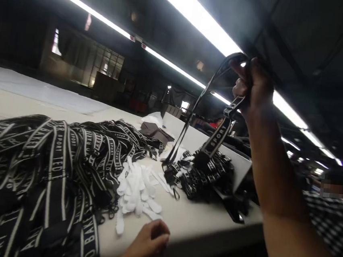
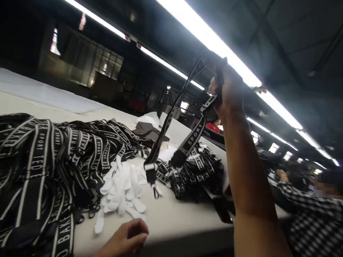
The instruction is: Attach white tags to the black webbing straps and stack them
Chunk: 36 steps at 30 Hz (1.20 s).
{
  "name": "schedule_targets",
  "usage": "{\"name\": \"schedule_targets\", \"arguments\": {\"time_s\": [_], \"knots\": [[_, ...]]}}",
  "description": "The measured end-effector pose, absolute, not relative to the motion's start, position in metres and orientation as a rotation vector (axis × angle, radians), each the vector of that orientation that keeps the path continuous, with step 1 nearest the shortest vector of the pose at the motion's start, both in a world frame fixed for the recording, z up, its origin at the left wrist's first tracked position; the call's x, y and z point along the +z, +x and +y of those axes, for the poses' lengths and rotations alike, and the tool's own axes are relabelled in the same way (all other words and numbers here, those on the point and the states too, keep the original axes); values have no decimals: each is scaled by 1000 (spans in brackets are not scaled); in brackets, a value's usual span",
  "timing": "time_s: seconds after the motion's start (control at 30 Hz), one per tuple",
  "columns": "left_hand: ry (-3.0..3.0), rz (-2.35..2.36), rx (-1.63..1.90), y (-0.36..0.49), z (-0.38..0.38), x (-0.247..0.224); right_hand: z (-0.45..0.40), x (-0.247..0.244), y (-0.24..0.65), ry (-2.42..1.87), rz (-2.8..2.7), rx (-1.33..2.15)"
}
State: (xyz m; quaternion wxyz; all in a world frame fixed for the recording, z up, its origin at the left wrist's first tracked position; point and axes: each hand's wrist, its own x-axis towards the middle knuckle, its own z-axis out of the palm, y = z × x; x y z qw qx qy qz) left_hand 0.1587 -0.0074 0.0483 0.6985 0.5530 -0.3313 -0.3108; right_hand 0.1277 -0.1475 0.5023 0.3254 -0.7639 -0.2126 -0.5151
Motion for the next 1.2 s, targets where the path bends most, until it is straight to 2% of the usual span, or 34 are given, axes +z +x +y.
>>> {"name": "schedule_targets", "arguments": {"time_s": [0.13, 0.3, 0.4, 0.57, 0.67, 0.8, 0.97, 1.2], "knots": [[1132, -727, -337, 130, 15, 91, -152, 420, 39, -1824, -417, -801], [1144, -1137, -395, 73, 2, 141, -155, 299, -15, -1694, -207, -336], [1149, -1124, -509, 51, -22, 144, -173, 247, -31, -1508, -97, -295], [1389, -950, -444, 51, -40, 110, -216, 183, -47, -1234, 68, -368], [1469, -873, -545, 58, -37, 92, -230, 148, -53, -1100, 139, -354], [1525, -809, -794, 63, -34, 81, -236, 111, -53, -956, 161, -298], [1581, -854, -756, 62, -44, 80, -238, 95, -42, -941, 147, -257], [1247, -831, -1300, 65, -36, 77, -244, 100, -42, -1373, 95, -212]]}}
